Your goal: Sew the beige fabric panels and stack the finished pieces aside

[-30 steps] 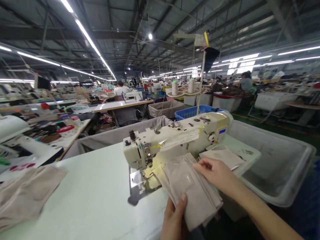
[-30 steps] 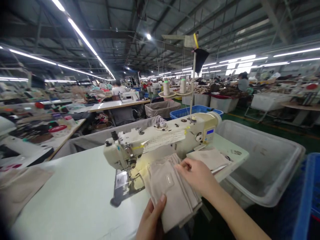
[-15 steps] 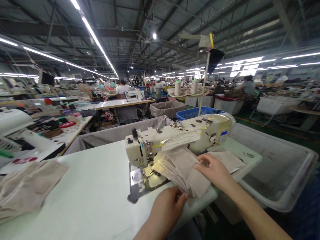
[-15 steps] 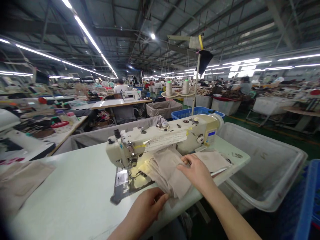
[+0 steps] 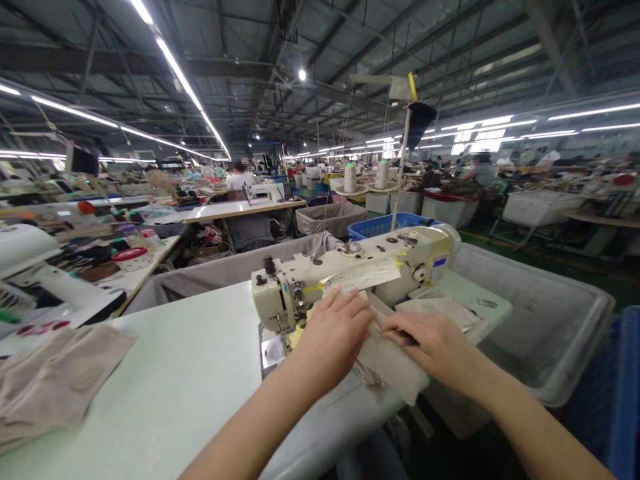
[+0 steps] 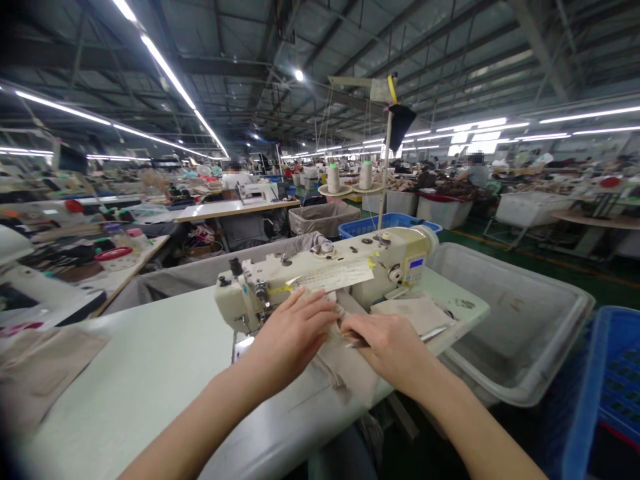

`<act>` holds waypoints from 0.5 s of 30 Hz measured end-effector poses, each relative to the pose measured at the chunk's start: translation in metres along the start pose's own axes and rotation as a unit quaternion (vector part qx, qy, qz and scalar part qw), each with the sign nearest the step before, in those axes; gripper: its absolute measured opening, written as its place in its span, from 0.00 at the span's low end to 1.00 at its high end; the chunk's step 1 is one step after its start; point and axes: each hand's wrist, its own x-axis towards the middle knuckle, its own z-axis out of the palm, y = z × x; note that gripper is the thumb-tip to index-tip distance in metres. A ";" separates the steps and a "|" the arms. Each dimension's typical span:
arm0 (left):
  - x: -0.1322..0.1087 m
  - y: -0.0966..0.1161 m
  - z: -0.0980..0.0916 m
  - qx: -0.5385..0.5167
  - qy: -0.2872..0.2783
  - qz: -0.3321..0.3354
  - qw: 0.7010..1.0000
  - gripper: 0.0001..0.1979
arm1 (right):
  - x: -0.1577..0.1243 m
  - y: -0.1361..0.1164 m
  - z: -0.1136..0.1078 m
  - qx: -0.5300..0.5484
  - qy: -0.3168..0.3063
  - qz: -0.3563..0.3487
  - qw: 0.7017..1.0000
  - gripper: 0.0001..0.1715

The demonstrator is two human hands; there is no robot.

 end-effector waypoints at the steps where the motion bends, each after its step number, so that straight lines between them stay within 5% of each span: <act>1: 0.005 -0.002 0.001 -0.001 -0.017 0.009 1.000 0.13 | -0.001 0.000 0.001 -0.006 -0.001 0.001 1.000 0.11; 8: 0.012 0.003 0.004 0.001 -0.033 0.044 0.999 0.05 | -0.012 0.003 -0.001 0.007 0.018 0.043 0.999 0.08; 11: 0.004 0.003 -0.005 -0.048 -0.039 -0.029 0.998 0.05 | -0.017 0.002 -0.001 0.104 0.053 0.154 0.981 0.08; 15: -0.005 -0.002 -0.003 -0.173 -0.066 -0.173 0.967 0.04 | -0.023 0.004 0.014 0.252 0.120 0.269 0.922 0.11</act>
